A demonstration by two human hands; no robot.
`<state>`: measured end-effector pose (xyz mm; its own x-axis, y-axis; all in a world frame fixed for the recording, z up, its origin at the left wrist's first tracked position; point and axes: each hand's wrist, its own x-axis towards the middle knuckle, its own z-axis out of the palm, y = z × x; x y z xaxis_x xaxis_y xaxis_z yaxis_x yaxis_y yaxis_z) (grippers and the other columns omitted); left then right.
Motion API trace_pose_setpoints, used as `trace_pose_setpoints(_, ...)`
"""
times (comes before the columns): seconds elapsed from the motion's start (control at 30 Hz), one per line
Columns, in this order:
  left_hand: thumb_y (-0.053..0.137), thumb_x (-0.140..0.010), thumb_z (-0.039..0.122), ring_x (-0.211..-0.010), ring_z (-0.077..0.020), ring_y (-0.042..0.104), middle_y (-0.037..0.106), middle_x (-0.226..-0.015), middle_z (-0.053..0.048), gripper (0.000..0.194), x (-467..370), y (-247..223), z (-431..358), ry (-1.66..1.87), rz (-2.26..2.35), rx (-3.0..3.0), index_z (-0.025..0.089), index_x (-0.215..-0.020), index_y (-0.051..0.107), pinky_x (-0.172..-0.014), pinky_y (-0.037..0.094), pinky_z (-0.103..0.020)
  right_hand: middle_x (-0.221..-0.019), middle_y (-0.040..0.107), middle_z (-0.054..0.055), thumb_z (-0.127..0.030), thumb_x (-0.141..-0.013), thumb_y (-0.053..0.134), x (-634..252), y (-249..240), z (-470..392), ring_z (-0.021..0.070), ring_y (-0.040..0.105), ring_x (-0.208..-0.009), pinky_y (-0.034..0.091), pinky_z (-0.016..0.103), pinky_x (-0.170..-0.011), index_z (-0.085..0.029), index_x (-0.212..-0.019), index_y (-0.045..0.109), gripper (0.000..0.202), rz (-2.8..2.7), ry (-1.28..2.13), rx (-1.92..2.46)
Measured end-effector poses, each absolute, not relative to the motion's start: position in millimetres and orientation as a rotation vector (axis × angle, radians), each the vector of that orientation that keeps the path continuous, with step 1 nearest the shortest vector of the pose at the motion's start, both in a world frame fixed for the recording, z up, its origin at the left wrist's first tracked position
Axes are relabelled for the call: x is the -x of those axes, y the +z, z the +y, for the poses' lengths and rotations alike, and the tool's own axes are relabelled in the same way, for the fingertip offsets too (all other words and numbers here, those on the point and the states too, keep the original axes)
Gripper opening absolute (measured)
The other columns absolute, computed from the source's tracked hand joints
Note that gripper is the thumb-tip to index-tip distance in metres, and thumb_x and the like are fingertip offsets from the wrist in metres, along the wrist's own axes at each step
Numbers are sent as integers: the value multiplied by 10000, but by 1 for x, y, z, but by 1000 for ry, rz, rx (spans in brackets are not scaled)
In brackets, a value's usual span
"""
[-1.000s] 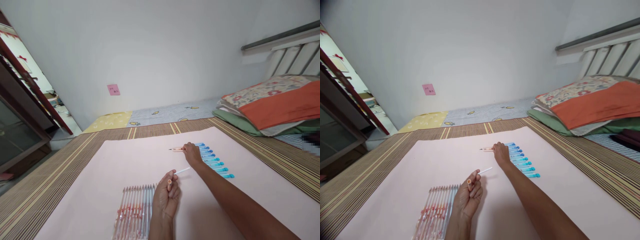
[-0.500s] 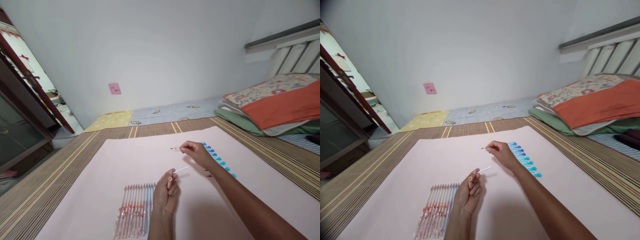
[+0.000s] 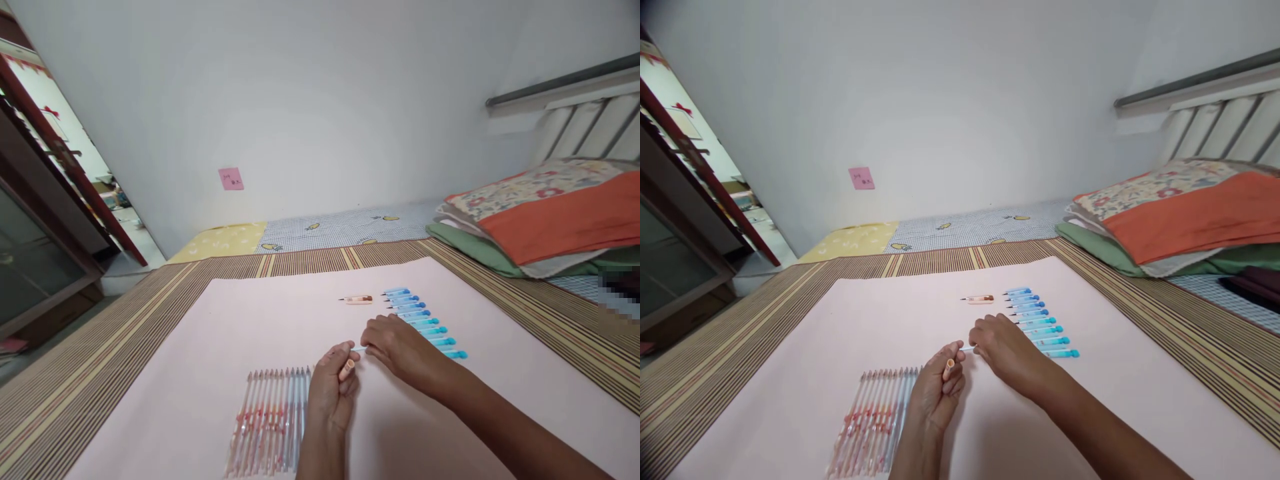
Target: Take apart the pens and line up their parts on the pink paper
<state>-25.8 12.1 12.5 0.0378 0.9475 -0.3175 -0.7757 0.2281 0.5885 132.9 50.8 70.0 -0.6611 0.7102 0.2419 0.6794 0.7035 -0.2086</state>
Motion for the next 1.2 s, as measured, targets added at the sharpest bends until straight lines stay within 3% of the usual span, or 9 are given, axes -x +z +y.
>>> trace_pose_setpoints(0.1,892,-641,222,-368,30,256,673,-659,-14,330,25,14,12,1387,750,-239,85,-861,688,-364,165,-132,-805,659,36,-84,-918,519,-135,66,57,186,551,-768,354,311,-716,-205,-750,626,233,-2599,120,1108)
trace_pose_setpoints(0.27,832,-701,159,-348,24,212,610,-593,22,226,28,18,13,1433,715,-105,120,-742,613,-352,149,-139,-907,648,34,-75,-888,536,-145,38,102,178,581,-856,382,275,-744,-209,-804,624,181,-2371,187,1257)
trace_pose_setpoints(0.43,768,-715,82,-348,19,221,578,-582,33,193,30,17,13,1402,708,-68,79,-885,677,-355,140,-137,-929,644,25,-105,-917,518,-142,-3,153,153,585,-818,354,257,-711,-197,-850,651,175,-2264,108,1564)
trace_pose_setpoints(0.57,763,-716,89,-353,19,208,556,-566,42,176,29,16,13,1397,706,-61,74,-871,680,-359,128,-139,-953,656,42,-123,-938,532,-132,-21,170,158,582,-808,328,269,-708,-190,-867,666,166,-2263,66,1637)
trace_pose_setpoints(1.2,766,-727,98,-361,16,222,552,-574,41,172,27,12,13,1394,675,-62,74,-872,676,-366,136,-142,-971,660,55,-156,-981,534,-126,-29,184,173,587,-814,300,298,-729,-185,-897,666,159,-2286,-96,1736)
